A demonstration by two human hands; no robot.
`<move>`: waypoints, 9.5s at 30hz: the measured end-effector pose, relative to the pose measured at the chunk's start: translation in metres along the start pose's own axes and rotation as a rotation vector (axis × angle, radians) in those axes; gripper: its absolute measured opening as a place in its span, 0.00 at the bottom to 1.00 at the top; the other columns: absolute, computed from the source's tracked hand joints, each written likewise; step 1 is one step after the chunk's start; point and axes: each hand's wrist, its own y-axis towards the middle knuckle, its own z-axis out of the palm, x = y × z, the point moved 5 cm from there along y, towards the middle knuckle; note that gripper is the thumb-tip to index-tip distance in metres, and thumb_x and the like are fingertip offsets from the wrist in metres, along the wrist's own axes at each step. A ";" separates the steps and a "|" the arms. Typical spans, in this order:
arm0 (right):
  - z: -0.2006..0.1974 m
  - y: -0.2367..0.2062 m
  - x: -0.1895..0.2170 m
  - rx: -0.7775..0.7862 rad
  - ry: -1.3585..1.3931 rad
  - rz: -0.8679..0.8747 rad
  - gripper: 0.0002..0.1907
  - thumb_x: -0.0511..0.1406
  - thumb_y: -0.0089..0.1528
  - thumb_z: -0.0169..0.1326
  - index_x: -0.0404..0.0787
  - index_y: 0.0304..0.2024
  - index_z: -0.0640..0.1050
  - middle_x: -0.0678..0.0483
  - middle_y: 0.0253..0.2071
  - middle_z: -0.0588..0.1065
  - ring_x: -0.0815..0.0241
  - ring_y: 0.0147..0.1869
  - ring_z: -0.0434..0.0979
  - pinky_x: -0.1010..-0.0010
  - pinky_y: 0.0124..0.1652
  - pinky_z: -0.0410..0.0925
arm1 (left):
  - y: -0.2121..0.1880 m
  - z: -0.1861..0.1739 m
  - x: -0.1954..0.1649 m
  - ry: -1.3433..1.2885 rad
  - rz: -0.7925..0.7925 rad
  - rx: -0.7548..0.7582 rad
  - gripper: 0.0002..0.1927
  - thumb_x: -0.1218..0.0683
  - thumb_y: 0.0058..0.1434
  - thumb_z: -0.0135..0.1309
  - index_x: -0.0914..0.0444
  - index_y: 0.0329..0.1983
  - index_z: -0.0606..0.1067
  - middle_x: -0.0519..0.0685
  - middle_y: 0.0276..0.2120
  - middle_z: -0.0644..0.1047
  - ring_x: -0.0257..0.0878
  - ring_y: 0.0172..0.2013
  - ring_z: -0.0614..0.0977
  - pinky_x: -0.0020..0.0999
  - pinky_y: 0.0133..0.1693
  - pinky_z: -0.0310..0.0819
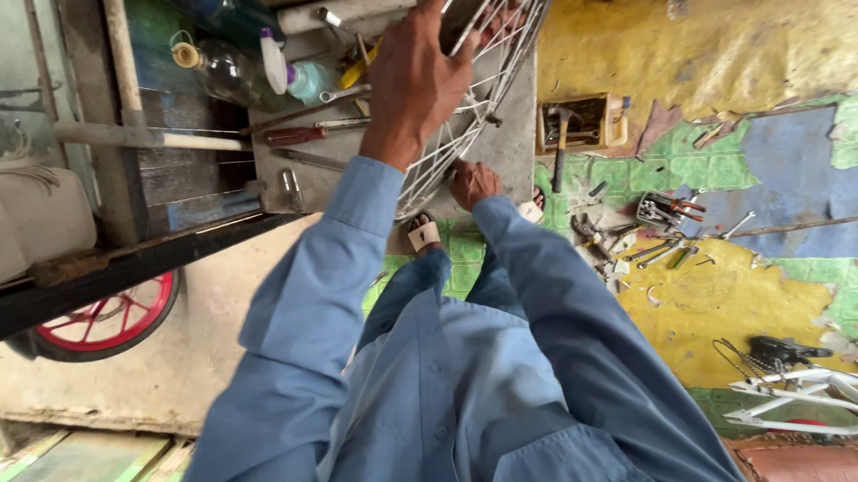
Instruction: The person uses a spoke wrench to tighten the nipples on a bicycle wheel rim. They rotate the wheel and methodically adjust multiple spokes to true the wheel.
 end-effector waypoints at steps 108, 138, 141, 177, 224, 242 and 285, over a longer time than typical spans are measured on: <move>-0.011 -0.001 -0.010 0.017 0.004 0.008 0.21 0.33 0.62 0.45 0.57 0.53 0.80 0.38 0.38 0.80 0.35 0.39 0.82 0.46 0.41 0.74 | -0.009 0.013 -0.026 -0.073 -0.002 -0.053 0.23 0.47 0.64 0.58 0.62 0.57 0.71 0.55 0.45 0.81 0.50 0.36 0.85 0.45 0.38 0.82; 0.012 -0.066 0.006 -0.179 0.699 0.023 0.23 0.29 0.67 0.44 0.44 0.65 0.74 0.47 0.28 0.80 0.60 0.32 0.83 0.66 0.37 0.75 | -0.011 -0.001 0.022 -0.001 0.131 -0.112 0.26 0.46 0.73 0.54 0.67 0.64 0.63 0.61 0.30 0.81 0.55 0.29 0.85 0.50 0.33 0.79; -0.005 -0.065 -0.010 -0.165 0.687 -0.009 0.24 0.30 0.69 0.44 0.48 0.69 0.70 0.48 0.29 0.79 0.60 0.32 0.81 0.65 0.36 0.74 | -0.010 -0.009 0.016 0.027 0.161 -0.180 0.22 0.49 0.70 0.56 0.66 0.58 0.66 0.60 0.32 0.82 0.57 0.31 0.85 0.51 0.36 0.79; 0.012 -0.031 -0.034 -0.015 -0.022 -0.047 0.22 0.35 0.62 0.51 0.57 0.57 0.78 0.35 0.36 0.79 0.31 0.38 0.80 0.41 0.40 0.72 | -0.036 0.006 -0.020 0.009 0.062 -0.292 0.27 0.54 0.55 0.63 0.68 0.53 0.66 0.66 0.40 0.81 0.59 0.30 0.85 0.50 0.33 0.82; 0.006 -0.025 -0.033 0.053 -0.074 -0.082 0.18 0.37 0.65 0.49 0.53 0.57 0.75 0.34 0.34 0.78 0.30 0.38 0.79 0.38 0.40 0.71 | -0.029 -0.002 -0.003 0.062 -0.082 -0.319 0.20 0.50 0.64 0.59 0.64 0.53 0.71 0.54 0.26 0.84 0.50 0.25 0.84 0.46 0.29 0.78; 0.018 -0.026 -0.035 0.093 -0.051 -0.135 0.42 0.33 0.59 0.48 0.57 0.75 0.56 0.28 0.30 0.76 0.25 0.35 0.79 0.36 0.39 0.69 | -0.035 -0.003 -0.010 -0.020 -0.100 -0.298 0.17 0.52 0.62 0.59 0.62 0.50 0.69 0.57 0.27 0.82 0.53 0.28 0.85 0.50 0.31 0.79; 0.011 -0.028 -0.040 0.009 -0.016 -0.109 0.18 0.38 0.65 0.49 0.57 0.58 0.76 0.36 0.35 0.79 0.31 0.39 0.80 0.41 0.42 0.71 | -0.030 0.001 0.003 0.015 -0.214 -0.184 0.21 0.48 0.66 0.58 0.65 0.55 0.70 0.61 0.31 0.82 0.55 0.30 0.84 0.50 0.31 0.79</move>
